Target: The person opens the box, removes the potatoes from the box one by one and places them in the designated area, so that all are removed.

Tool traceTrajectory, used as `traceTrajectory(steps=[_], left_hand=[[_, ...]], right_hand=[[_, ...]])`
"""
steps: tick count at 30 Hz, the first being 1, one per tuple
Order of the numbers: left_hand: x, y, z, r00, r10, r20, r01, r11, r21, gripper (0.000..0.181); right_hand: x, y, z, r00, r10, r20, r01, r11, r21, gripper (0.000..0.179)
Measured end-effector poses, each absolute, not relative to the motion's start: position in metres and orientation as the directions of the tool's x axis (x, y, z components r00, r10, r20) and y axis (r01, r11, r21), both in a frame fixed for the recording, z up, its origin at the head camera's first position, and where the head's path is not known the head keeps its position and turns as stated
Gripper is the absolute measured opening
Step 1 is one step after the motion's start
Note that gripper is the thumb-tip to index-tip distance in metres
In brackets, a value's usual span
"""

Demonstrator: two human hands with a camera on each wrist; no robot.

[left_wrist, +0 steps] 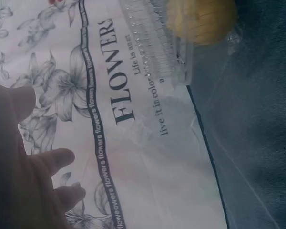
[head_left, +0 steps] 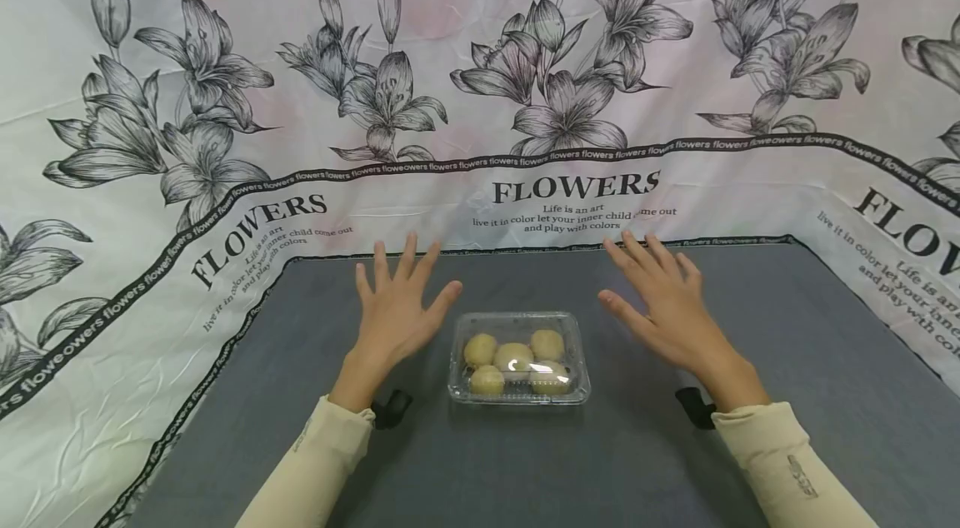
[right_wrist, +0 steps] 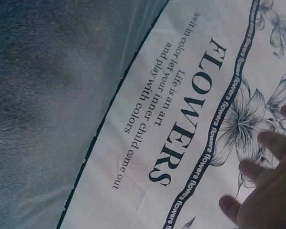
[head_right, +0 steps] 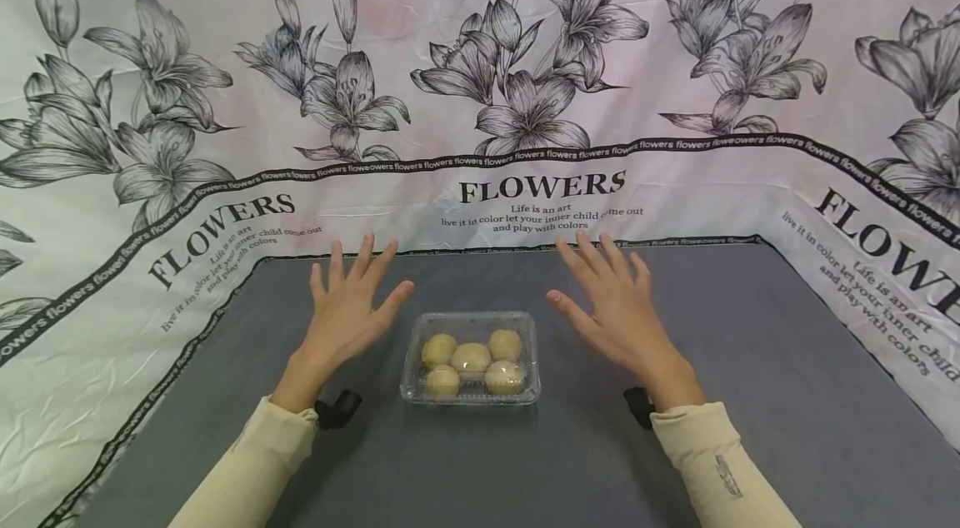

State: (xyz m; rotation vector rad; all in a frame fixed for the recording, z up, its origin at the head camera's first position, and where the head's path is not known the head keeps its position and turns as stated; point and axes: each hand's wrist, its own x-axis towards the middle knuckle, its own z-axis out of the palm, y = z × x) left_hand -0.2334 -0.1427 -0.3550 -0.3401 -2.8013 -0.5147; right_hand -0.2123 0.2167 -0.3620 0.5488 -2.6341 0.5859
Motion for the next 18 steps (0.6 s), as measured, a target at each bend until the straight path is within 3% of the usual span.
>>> traceTrajectory(steps=[8, 18], left_hand=[[-0.230, -0.148, -0.367, -0.932, 0.269, 0.243, 0.344, 0.864, 0.366, 0.077], [-0.226, -0.155, -0.387, -0.882, 0.466, 0.069, 0.443, 0.771, 0.458, 0.087]], right_hand=[[-0.208, 0.215, -0.373, -0.804, -0.359, 0.474, -0.535, 0.784, -0.315, 0.068], [-0.200, 0.212, -0.392, -0.848, -0.431, 0.309, -0.527, 0.748, -0.403, 0.072]])
